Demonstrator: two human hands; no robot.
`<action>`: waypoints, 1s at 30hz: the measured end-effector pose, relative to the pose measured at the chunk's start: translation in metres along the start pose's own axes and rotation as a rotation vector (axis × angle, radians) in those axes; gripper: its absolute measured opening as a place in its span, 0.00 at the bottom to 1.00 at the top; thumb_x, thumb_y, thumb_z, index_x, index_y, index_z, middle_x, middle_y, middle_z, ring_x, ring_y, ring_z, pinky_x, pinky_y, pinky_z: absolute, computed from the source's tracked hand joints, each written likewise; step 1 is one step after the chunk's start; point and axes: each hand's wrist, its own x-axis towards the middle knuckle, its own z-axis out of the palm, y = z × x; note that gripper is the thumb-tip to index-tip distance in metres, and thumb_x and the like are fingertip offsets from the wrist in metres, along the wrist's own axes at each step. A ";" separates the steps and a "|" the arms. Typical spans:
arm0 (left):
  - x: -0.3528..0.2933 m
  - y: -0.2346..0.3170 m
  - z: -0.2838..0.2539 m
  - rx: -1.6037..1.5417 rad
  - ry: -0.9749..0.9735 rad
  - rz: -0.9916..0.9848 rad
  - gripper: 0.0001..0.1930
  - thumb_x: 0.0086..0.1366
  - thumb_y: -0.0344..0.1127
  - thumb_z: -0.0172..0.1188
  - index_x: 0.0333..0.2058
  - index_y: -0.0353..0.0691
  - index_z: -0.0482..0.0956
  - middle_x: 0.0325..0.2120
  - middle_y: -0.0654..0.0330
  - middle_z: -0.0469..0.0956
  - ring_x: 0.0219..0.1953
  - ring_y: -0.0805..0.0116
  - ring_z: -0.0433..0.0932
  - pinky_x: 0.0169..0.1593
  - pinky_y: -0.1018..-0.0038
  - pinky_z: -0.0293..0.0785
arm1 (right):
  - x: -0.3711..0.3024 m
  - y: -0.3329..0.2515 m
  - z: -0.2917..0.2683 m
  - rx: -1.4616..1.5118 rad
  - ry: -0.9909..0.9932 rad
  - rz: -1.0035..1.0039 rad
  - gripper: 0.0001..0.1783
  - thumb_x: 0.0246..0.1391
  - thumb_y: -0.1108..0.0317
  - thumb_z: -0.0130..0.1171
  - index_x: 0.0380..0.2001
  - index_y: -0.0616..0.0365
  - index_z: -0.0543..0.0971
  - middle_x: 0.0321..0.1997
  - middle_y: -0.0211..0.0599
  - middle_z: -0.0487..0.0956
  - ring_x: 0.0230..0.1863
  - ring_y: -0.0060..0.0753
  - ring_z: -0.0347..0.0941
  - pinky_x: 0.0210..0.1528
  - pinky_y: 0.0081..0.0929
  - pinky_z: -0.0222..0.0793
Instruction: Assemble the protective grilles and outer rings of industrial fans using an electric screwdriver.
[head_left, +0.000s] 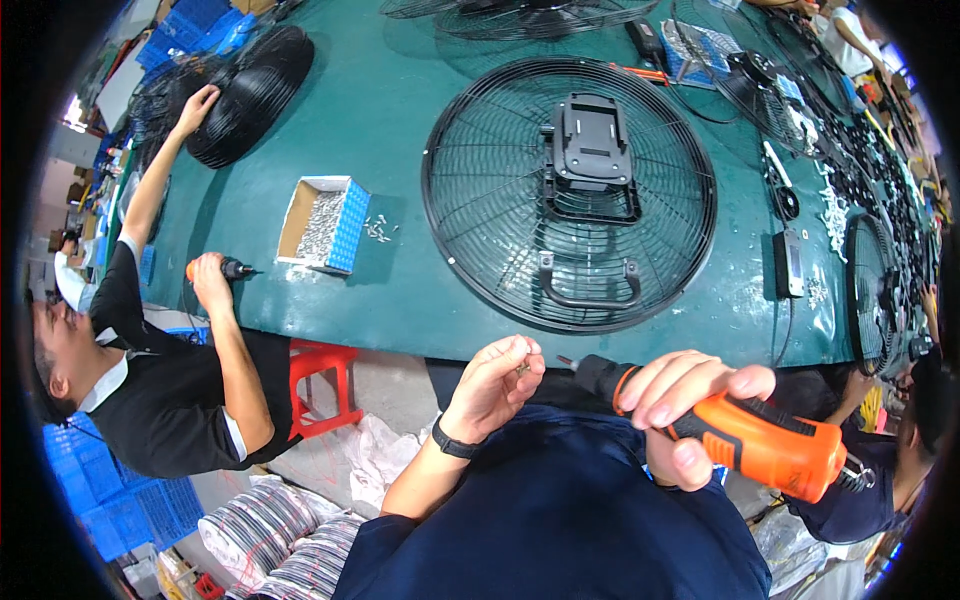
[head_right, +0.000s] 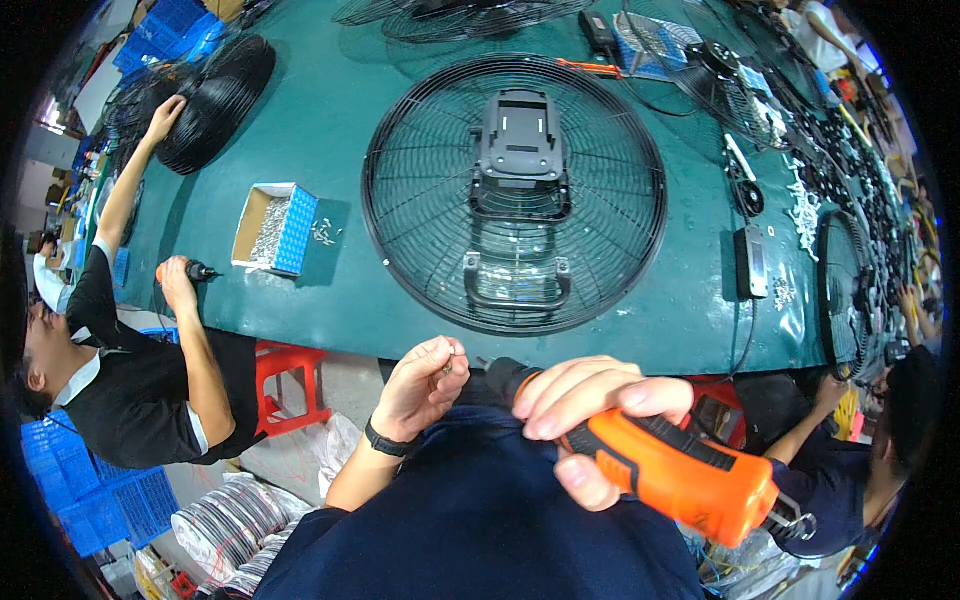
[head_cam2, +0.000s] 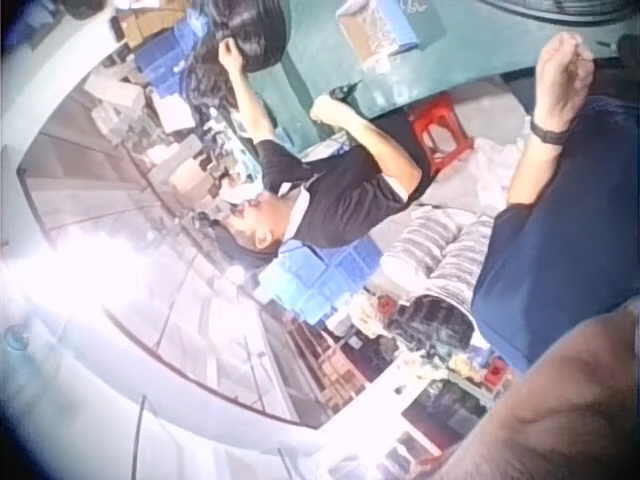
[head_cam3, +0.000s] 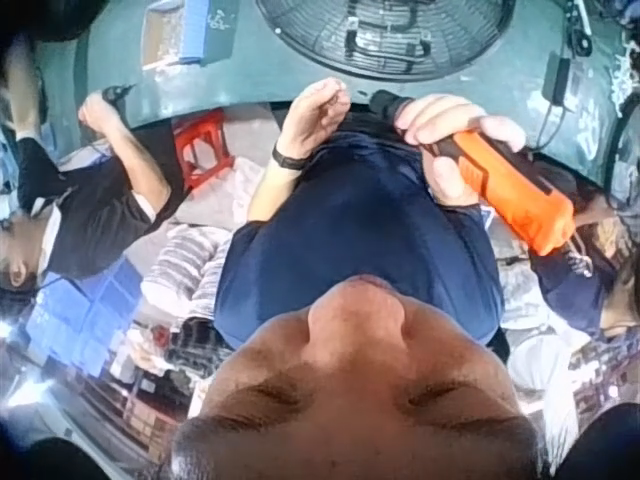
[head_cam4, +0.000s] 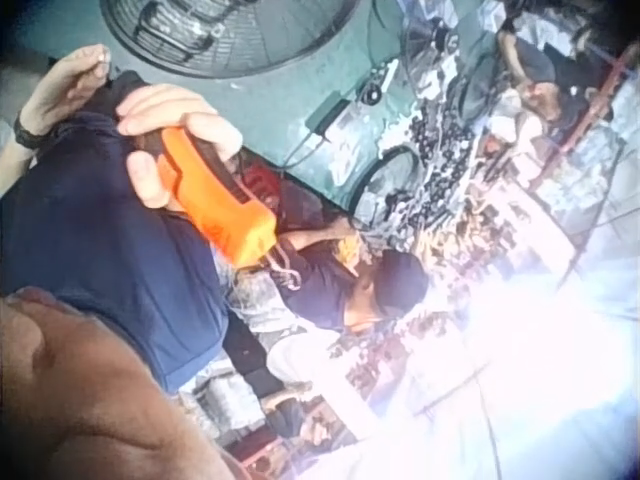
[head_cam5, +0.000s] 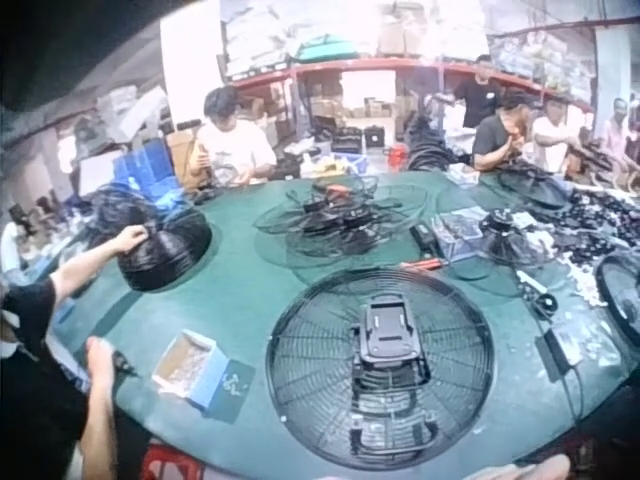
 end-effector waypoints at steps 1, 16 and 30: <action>0.000 -0.002 0.001 -0.004 -0.006 -0.011 0.10 0.68 0.37 0.49 0.35 0.37 0.73 0.25 0.62 0.75 0.18 0.80 0.63 0.17 0.86 0.57 | -0.001 0.003 0.001 0.002 -0.027 -0.014 0.37 0.41 0.79 0.60 0.55 0.56 0.55 0.31 0.48 0.76 0.27 0.43 0.75 0.33 0.41 0.75; 0.003 -0.011 0.012 0.133 -0.039 -0.094 0.13 0.68 0.42 0.50 0.32 0.38 0.74 0.13 0.63 0.68 0.10 0.80 0.57 0.12 0.85 0.52 | -0.006 0.003 -0.002 -0.035 -0.024 0.056 0.35 0.44 0.77 0.58 0.55 0.57 0.55 0.30 0.48 0.77 0.26 0.43 0.75 0.31 0.41 0.75; 0.018 -0.027 0.011 -0.044 -0.036 -0.117 0.12 0.68 0.37 0.49 0.39 0.34 0.74 0.25 0.64 0.73 0.22 0.79 0.68 0.24 0.83 0.61 | -0.026 0.012 0.002 -0.222 -0.001 -0.020 0.33 0.41 0.76 0.63 0.50 0.56 0.59 0.28 0.48 0.77 0.25 0.43 0.76 0.30 0.41 0.77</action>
